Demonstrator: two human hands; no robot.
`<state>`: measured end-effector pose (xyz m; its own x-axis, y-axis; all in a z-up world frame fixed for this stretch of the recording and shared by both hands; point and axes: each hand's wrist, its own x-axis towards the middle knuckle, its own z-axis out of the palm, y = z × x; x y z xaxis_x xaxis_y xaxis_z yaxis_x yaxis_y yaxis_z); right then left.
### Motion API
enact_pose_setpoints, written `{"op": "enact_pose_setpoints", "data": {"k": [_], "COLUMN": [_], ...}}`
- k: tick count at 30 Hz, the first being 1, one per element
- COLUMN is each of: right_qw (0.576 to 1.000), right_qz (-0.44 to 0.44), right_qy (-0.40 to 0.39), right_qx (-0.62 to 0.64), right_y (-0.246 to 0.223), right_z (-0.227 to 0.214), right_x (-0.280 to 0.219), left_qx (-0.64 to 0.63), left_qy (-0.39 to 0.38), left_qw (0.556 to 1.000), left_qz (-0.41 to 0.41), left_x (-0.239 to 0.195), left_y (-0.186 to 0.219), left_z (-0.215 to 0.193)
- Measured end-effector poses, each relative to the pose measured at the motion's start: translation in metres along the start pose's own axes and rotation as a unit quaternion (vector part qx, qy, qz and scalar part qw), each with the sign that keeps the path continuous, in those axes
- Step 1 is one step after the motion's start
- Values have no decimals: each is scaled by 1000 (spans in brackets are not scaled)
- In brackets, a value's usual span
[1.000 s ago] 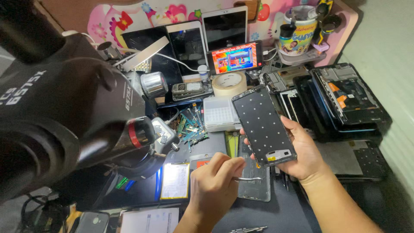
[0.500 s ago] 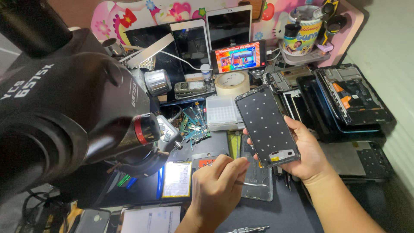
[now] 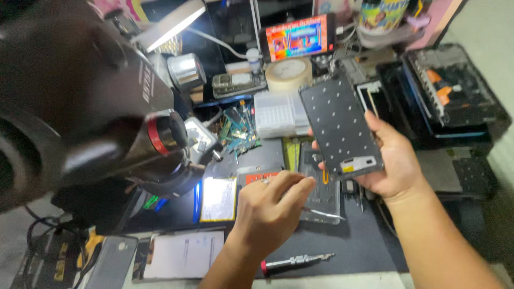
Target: The person uses a metal spudger to pry and separate the screen assembly from the phone chassis, then removes the battery and continues to work on the internal components of a smartphone.
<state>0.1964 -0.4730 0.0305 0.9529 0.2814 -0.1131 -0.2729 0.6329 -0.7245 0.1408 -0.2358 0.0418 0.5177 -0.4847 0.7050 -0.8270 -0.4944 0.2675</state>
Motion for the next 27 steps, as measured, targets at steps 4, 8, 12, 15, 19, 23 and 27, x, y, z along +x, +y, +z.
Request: {"op": "enact_pose_setpoints", "data": {"k": [4, 8, 12, 15, 19, 23, 27], "right_qw": [1000, 998, 999, 999, 943, 800, 725], "right_qz": [-25, -14, -31, -29, -194, -304, -411], "right_qy": [-14, -49, -35, 19, 21, -14, 20], "right_qx": [-2, 25, -14, -10, -268, -517, -553], "right_y": [-3, 5, 15, 15, 13, 29, 49], "right_z": [3, 1, -9, -14, -7, 10, 18], "right_x": [-6, -8, -8, -4, -8, -16, -6], "left_qx": [55, 104, 105, 90, 40, -20, -59], "left_qy": [-12, 16, 40, 79, 137, 181, 219], "left_qw": [997, 991, 988, 987, 987, 983, 974], "left_qz": [52, 80, 103, 108, 69, 21, -11], "left_x": [3, 6, 8, 5, 4, 3, 4], "left_y": [4, 12, 12, 12, 16, 20, 25], "left_z": [6, 10, 7, 0, -1, 4, 13]}}
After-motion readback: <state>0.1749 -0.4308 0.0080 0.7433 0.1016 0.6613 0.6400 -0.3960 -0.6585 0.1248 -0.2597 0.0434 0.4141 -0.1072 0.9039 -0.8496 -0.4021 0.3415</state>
